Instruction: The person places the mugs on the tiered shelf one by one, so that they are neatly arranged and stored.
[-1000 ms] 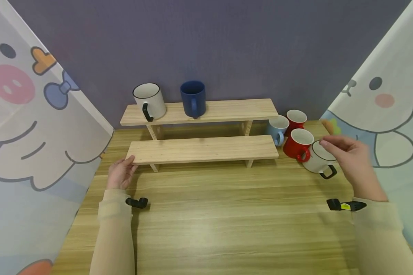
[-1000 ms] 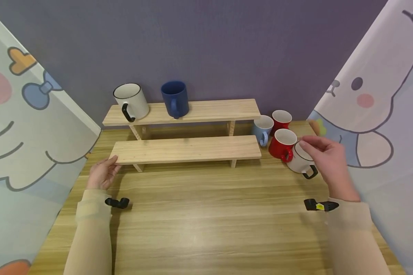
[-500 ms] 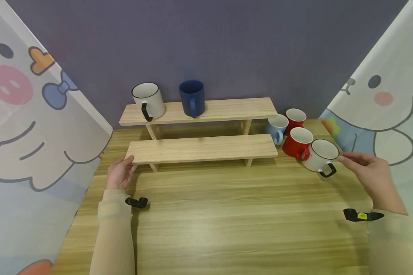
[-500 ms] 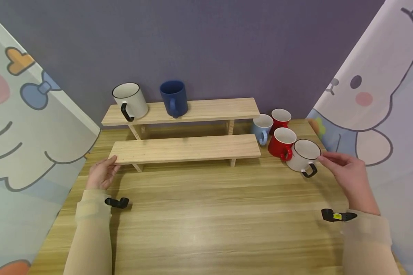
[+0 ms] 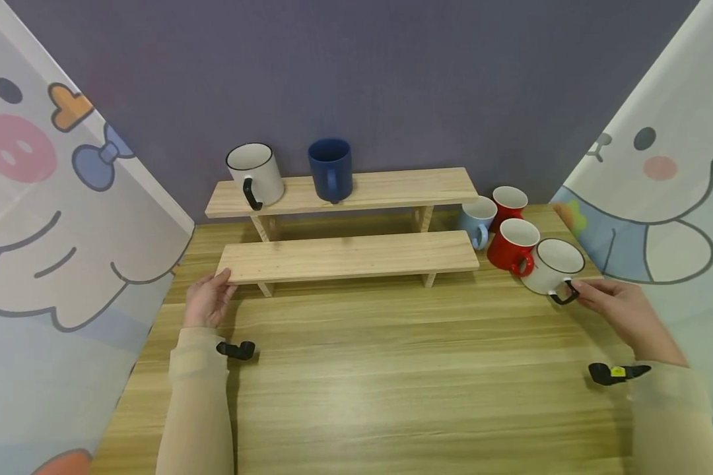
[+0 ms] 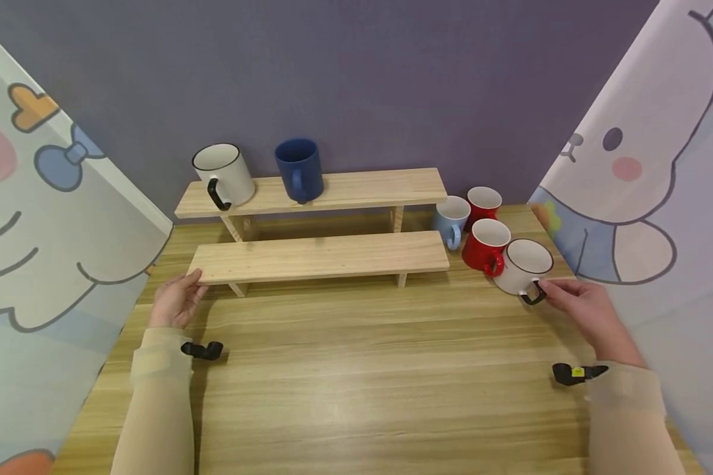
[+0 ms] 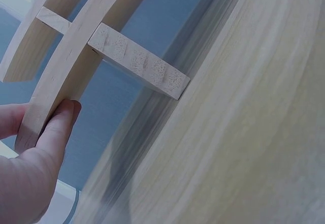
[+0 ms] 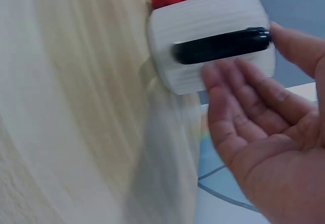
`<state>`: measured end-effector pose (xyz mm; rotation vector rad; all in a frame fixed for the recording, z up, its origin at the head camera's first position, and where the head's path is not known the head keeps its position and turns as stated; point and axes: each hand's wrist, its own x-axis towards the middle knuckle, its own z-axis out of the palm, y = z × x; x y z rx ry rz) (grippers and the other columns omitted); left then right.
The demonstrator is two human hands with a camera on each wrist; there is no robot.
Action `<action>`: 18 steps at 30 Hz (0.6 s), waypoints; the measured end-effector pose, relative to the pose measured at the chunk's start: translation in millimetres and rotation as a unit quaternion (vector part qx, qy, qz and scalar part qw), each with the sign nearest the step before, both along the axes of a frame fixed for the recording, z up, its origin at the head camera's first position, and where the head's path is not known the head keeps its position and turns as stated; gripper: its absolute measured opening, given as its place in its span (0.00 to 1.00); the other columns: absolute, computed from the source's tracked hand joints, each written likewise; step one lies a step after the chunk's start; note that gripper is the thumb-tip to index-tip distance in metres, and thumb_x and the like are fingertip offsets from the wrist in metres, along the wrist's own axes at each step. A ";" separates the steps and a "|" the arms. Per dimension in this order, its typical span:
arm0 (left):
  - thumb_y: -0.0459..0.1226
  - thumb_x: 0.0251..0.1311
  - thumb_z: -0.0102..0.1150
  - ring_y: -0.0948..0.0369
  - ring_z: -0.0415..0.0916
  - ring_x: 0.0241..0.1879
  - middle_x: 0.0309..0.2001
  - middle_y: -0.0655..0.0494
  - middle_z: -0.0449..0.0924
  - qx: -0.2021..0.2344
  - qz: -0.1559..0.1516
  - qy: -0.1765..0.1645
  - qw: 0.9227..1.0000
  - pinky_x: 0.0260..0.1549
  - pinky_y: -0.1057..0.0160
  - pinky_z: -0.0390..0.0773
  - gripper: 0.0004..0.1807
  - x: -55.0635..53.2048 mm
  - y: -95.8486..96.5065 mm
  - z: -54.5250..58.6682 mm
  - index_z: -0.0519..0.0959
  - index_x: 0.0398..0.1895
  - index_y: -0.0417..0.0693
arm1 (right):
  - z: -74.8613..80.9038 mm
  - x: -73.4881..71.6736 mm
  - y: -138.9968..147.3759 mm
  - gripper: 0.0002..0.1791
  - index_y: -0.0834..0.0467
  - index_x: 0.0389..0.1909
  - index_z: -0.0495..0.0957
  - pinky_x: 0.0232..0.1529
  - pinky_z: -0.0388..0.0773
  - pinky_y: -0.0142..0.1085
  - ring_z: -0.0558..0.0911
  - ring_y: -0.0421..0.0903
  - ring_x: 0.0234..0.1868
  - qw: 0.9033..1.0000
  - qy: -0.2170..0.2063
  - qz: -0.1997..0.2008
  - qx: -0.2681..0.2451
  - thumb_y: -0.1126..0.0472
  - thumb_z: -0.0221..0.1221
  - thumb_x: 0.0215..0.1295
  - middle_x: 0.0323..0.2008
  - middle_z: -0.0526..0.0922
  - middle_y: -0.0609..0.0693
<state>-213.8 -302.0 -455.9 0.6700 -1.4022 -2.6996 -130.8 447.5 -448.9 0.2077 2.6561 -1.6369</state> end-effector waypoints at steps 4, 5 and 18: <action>0.27 0.72 0.58 0.60 0.84 0.41 0.42 0.48 0.80 -0.005 -0.002 -0.001 1.000 0.53 0.69 0.78 0.41 0.1 -0.9 -0.5 0.45 0.79 0.31 | -4.7 -2.8 -2.0 0.12 0.62 0.45 0.87 0.41 0.81 0.20 0.83 0.29 0.41 0.999 0.032 0.011 -0.041 0.58 0.59 0.77 0.38 0.88 0.42; 0.27 0.72 0.58 0.60 0.84 0.41 0.42 0.47 0.80 -0.003 -0.002 -0.001 1.000 0.53 0.69 0.78 0.41 0.1 -1.3 -1.1 0.45 0.79 0.31 | -5.0 -3.3 -2.7 0.14 0.66 0.47 0.86 0.41 0.81 0.20 0.83 0.29 0.41 0.998 0.036 0.018 -0.042 0.59 0.59 0.77 0.38 0.88 0.43; 0.27 0.71 0.59 0.60 0.83 0.38 0.41 0.47 0.81 -0.001 0.005 -0.002 1.000 0.52 0.69 0.80 0.37 -0.4 -1.6 -2.4 0.52 0.76 0.31 | -8.3 -1.2 -9.3 0.16 0.72 0.48 0.84 0.44 0.80 0.20 0.83 0.31 0.45 0.993 0.043 0.055 -0.091 0.63 0.54 0.80 0.39 0.89 0.47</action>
